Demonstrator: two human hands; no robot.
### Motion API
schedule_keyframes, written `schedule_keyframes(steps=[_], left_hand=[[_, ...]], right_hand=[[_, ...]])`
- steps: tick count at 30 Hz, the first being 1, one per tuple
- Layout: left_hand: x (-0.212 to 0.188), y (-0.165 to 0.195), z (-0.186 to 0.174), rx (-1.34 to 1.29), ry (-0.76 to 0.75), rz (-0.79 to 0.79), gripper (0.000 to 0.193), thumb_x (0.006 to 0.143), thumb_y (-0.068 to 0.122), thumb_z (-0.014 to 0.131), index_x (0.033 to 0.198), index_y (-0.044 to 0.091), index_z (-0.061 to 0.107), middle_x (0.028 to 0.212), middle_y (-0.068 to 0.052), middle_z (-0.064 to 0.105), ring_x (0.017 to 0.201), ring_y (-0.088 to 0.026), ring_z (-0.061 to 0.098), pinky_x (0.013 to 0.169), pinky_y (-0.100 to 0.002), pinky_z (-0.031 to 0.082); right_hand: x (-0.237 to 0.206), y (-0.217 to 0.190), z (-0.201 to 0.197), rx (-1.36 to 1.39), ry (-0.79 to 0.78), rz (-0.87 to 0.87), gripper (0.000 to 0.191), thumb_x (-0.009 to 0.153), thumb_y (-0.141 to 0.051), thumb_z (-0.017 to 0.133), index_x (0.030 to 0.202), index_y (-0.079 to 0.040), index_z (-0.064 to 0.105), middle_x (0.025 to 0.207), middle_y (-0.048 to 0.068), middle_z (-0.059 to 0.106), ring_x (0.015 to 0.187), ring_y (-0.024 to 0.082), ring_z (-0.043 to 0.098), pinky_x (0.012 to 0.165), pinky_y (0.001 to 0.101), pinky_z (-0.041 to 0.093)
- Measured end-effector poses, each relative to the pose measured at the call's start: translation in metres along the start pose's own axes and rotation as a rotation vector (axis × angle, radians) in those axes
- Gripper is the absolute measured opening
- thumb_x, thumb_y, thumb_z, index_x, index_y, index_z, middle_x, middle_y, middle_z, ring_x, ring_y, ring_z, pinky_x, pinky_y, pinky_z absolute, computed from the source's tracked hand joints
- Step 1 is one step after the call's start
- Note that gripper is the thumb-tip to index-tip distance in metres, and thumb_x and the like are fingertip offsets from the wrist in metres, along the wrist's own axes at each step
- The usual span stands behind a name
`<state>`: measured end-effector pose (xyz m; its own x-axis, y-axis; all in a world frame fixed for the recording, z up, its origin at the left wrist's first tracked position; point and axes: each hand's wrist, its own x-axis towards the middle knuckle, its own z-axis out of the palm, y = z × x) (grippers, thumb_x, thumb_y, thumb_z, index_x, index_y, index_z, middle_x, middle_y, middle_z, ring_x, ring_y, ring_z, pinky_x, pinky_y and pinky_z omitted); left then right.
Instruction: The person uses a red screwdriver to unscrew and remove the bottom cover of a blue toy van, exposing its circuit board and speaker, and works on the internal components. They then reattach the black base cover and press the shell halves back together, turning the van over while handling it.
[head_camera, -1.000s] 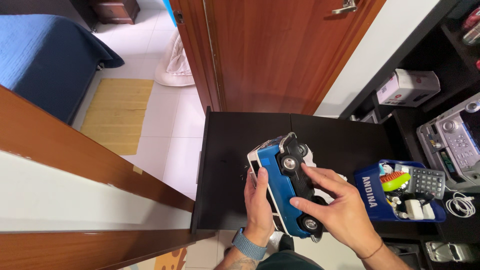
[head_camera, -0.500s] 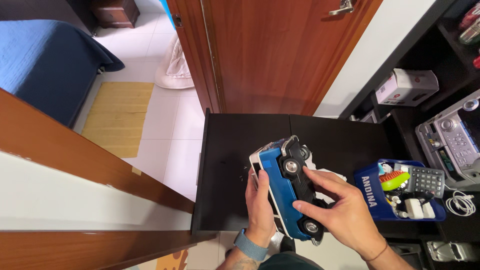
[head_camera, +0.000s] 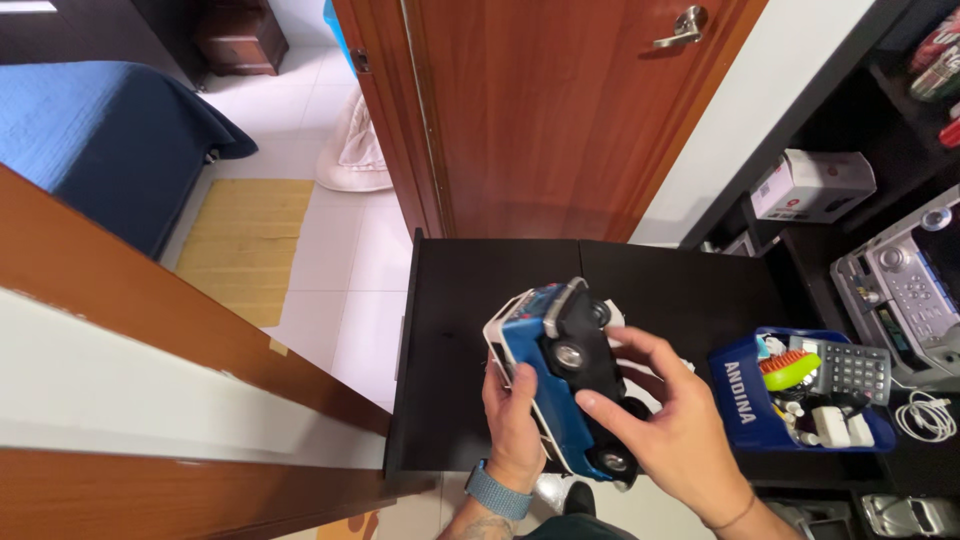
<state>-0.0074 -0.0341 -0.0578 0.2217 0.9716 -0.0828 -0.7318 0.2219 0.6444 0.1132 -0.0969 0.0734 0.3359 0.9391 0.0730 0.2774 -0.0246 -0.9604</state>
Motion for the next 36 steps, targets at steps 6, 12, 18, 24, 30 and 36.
schedule_keyframes(steps=[6, 12, 18, 24, 30, 36], left_hand=[[-0.005, 0.01, 0.003, -0.143, -0.198, -0.096, 0.074, 0.08, 0.015, 0.085, 0.143, 0.001, 0.05, 0.132, -0.013, 0.064, 0.122, -0.025, 0.062, 0.109, -0.037, 0.049], [-0.005, 0.041, 0.013, -0.071, -0.338, -0.096, 0.101, 0.059, 0.004, 0.094, 0.147, 0.007, 0.044, 0.132, -0.011, 0.062, 0.125, -0.023, 0.062, 0.111, -0.038, 0.05], [-0.014, 0.053, 0.031, -0.007, -0.373, -0.063, 0.101, 0.059, 0.004, 0.097, 0.143, 0.004, 0.041, 0.129, -0.013, 0.061, 0.122, -0.023, 0.064, 0.106, -0.038, 0.056], [-0.02, 0.055, 0.036, 0.058, -0.33, -0.044, 0.102, 0.056, 0.006, 0.098, 0.141, 0.002, 0.042, 0.128, -0.013, 0.061, 0.12, -0.024, 0.065, 0.102, -0.039, 0.059], [-0.025, 0.056, 0.042, 0.159, -0.317, -0.003, 0.101, 0.056, 0.013, 0.099, 0.139, 0.0, 0.043, 0.127, -0.014, 0.061, 0.12, -0.023, 0.066, 0.103, -0.039, 0.06], [-0.028, 0.068, 0.049, 0.279, -0.361, 0.019, 0.105, 0.061, 0.014, 0.097, 0.148, 0.0, 0.041, 0.133, -0.016, 0.062, 0.123, -0.023, 0.066, 0.105, -0.036, 0.059]], right_hand=[[-0.005, 0.012, 0.004, -0.167, 0.024, -0.238, 0.075, 0.065, -0.013, 0.092, 0.134, -0.003, 0.064, 0.127, 0.014, 0.068, 0.115, 0.023, 0.069, 0.098, 0.0343, 0.054], [-0.009, 0.036, 0.003, 0.105, -0.016, -0.495, 0.071, 0.071, -0.007, 0.088, 0.136, 0.003, 0.061, 0.151, 0.022, 0.051, 0.14, 0.033, 0.053, 0.114, 0.0414, 0.046], [-0.009, 0.048, -0.004, 0.262, -0.029, -0.522, 0.066, 0.073, -0.003, 0.088, 0.133, 0.002, 0.063, 0.151, 0.025, 0.05, 0.14, 0.035, 0.054, 0.115, 0.0458, 0.048], [-0.007, 0.056, -0.015, 0.293, -0.077, -0.521, 0.065, 0.073, -0.001, 0.087, 0.133, 0.001, 0.063, 0.149, 0.028, 0.052, 0.139, 0.035, 0.055, 0.115, 0.0469, 0.048], [-0.007, 0.068, -0.023, 0.345, -0.111, -0.559, 0.066, 0.075, 0.0, 0.086, 0.136, -0.002, 0.062, 0.15, 0.027, 0.051, 0.14, 0.035, 0.055, 0.116, 0.0472, 0.048], [-0.008, 0.072, -0.022, 0.422, -0.107, -0.433, 0.063, 0.078, -0.004, 0.083, 0.136, -0.003, 0.059, 0.159, 0.029, 0.044, 0.142, 0.039, 0.054, 0.114, 0.0516, 0.049]])
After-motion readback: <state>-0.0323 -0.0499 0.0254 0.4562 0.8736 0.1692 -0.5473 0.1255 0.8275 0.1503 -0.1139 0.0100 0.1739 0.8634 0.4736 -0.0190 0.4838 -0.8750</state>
